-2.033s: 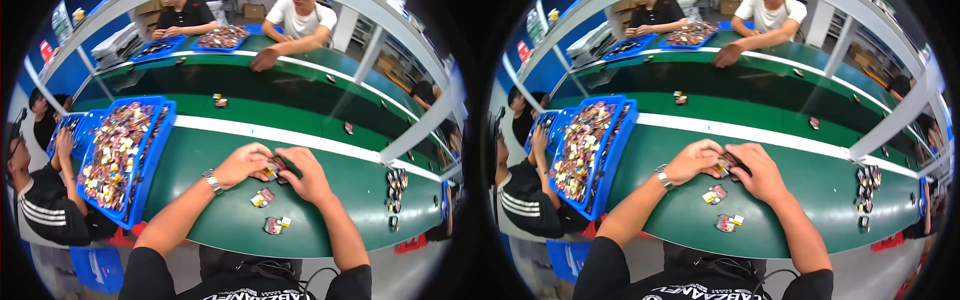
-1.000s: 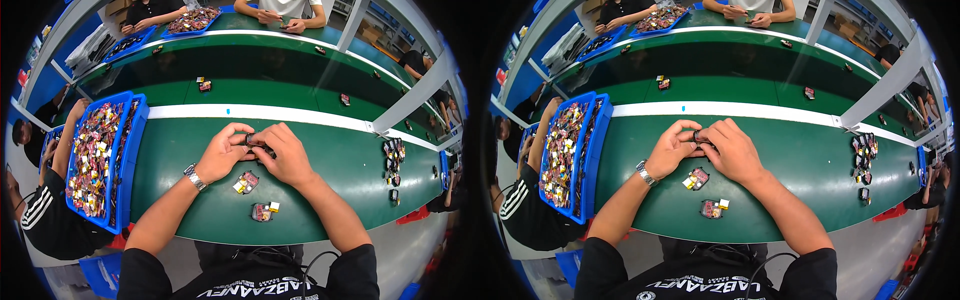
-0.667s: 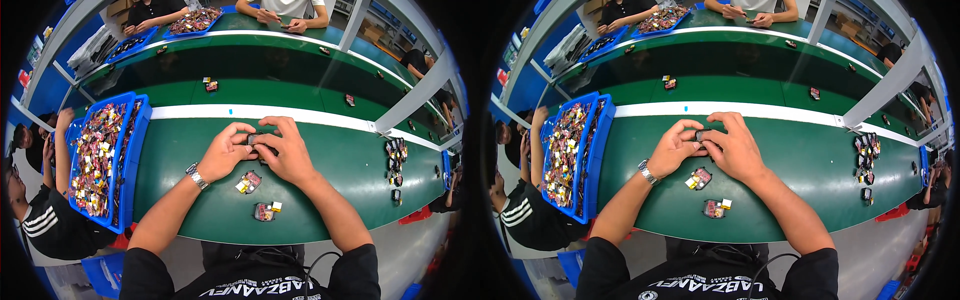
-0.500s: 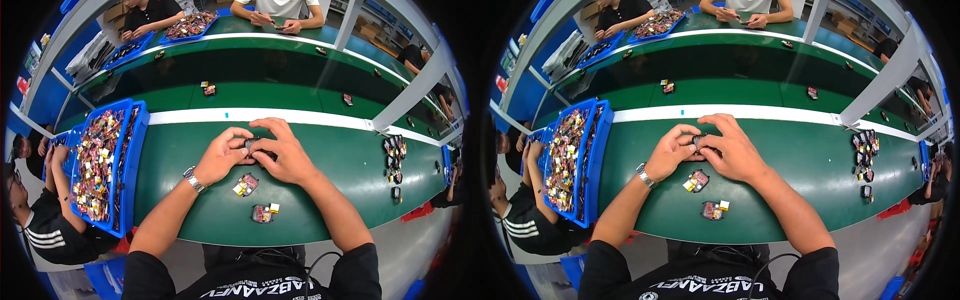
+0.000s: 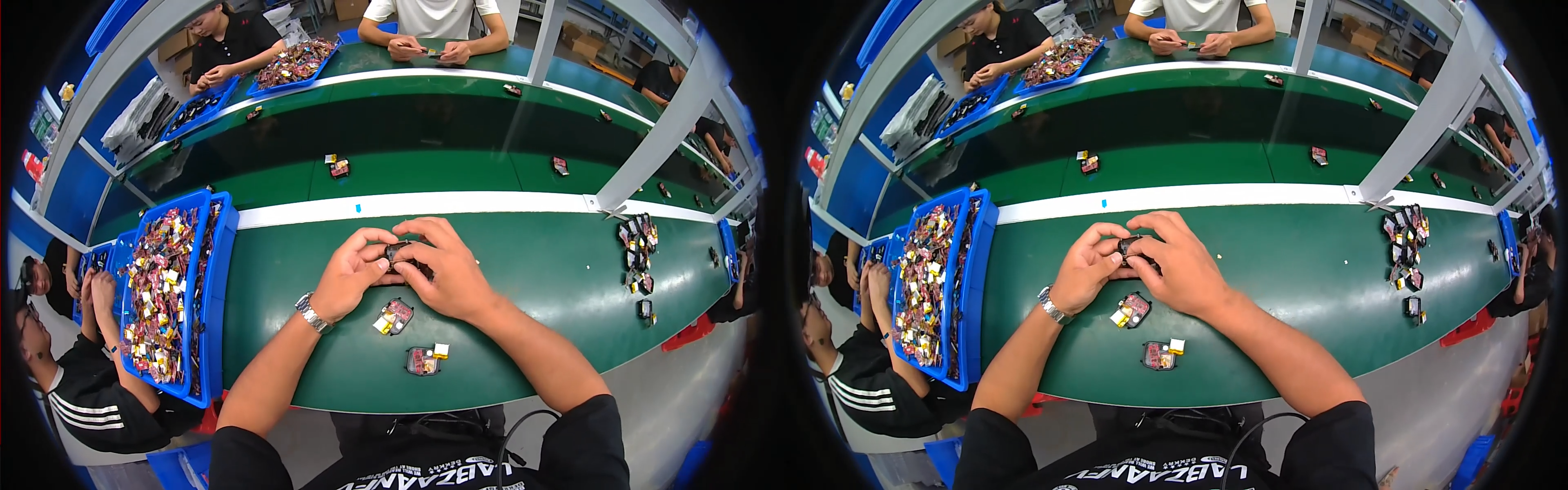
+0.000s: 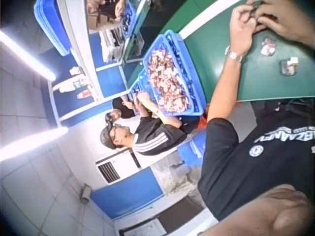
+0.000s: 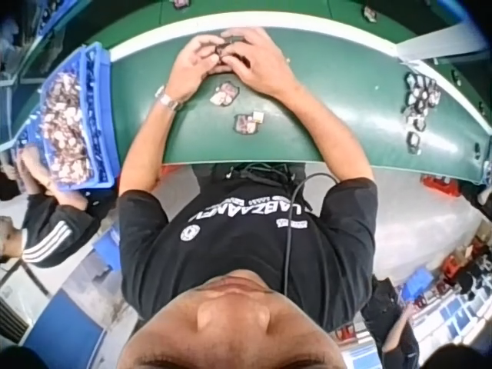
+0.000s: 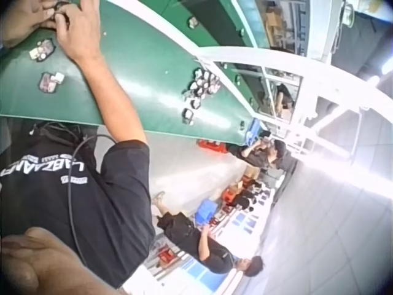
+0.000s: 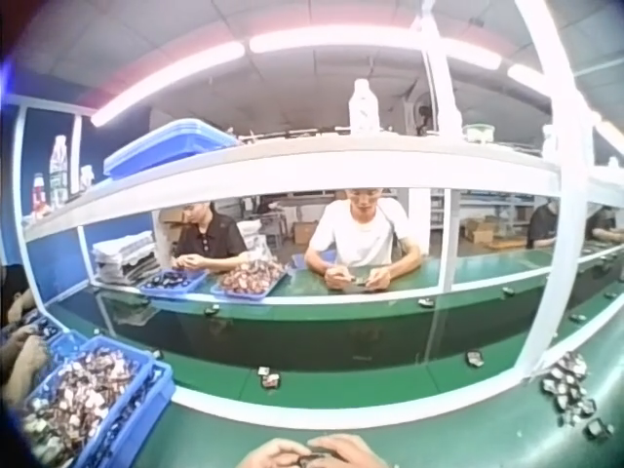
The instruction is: Assembling small electronic or mechanical components at a workstation.
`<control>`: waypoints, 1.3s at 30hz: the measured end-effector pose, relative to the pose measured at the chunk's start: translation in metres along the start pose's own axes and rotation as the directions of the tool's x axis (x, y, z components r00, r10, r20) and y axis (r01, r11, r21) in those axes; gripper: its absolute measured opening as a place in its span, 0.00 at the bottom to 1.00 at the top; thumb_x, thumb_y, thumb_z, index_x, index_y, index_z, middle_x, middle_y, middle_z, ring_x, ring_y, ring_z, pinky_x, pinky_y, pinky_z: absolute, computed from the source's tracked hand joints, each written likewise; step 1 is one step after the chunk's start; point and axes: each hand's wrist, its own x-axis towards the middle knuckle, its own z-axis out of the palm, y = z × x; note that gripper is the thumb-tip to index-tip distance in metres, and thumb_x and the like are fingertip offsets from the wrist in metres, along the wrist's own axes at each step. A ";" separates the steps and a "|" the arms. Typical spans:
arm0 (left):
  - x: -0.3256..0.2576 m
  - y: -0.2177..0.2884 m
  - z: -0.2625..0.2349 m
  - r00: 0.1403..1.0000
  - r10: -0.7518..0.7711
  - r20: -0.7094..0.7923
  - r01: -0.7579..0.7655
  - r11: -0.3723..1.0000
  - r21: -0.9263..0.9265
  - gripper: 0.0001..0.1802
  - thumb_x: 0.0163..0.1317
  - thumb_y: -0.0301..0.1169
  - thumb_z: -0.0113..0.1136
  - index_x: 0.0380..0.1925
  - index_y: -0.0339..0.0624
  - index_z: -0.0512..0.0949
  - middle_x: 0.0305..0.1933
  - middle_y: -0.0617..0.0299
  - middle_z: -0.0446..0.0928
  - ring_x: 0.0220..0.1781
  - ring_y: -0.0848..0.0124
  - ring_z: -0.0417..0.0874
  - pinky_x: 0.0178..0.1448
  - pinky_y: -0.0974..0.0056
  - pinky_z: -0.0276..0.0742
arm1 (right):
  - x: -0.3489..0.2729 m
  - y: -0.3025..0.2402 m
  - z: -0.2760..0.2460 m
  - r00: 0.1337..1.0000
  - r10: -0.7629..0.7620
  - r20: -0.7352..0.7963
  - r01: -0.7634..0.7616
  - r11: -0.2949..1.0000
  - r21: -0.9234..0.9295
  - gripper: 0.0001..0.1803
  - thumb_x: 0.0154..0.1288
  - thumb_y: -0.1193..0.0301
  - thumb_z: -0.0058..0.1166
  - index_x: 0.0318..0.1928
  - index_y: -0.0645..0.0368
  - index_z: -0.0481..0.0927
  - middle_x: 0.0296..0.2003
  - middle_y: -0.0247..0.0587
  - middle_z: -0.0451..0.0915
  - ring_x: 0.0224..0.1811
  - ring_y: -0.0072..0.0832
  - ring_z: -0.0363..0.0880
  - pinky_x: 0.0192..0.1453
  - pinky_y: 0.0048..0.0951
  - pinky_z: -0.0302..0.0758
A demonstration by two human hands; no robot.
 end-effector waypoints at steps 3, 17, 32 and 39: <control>0.000 0.001 0.001 1.000 0.002 0.022 -0.001 1.000 -0.028 0.16 0.72 0.24 0.47 0.58 0.38 0.65 0.56 0.49 0.76 0.57 0.64 0.80 0.62 0.58 0.80 | 0.000 0.001 -0.001 1.000 -0.019 0.011 0.019 1.000 -0.009 0.03 0.58 0.76 0.60 0.34 0.61 0.81 0.51 0.42 0.76 0.57 0.41 0.72 0.55 0.37 0.75; 0.001 0.000 0.003 0.999 -0.025 -0.027 0.024 0.999 -0.035 0.14 0.73 0.28 0.48 0.56 0.39 0.65 0.57 0.49 0.76 0.57 0.63 0.81 0.61 0.58 0.81 | -0.002 -0.005 0.000 0.999 -0.008 -0.036 0.005 0.997 -0.081 0.09 0.54 0.77 0.64 0.37 0.59 0.85 0.49 0.40 0.78 0.56 0.39 0.73 0.55 0.36 0.76; 0.001 -0.002 0.001 0.997 0.075 -0.036 -0.077 0.995 -0.070 0.12 0.72 0.26 0.50 0.53 0.40 0.66 0.61 0.45 0.73 0.61 0.60 0.78 0.63 0.54 0.79 | -0.001 -0.011 0.008 0.993 0.061 -0.104 -0.050 0.994 0.101 0.13 0.54 0.79 0.63 0.42 0.57 0.86 0.53 0.40 0.78 0.59 0.40 0.72 0.57 0.37 0.75; 0.001 -0.007 0.000 0.992 0.110 0.056 -0.099 0.980 -0.171 0.14 0.73 0.27 0.49 0.55 0.39 0.65 0.63 0.43 0.71 0.63 0.58 0.77 0.64 0.54 0.78 | -0.004 -0.010 0.007 0.984 -0.006 -0.179 0.005 1.000 -0.003 0.11 0.51 0.79 0.64 0.38 0.58 0.86 0.51 0.39 0.79 0.56 0.39 0.74 0.55 0.35 0.76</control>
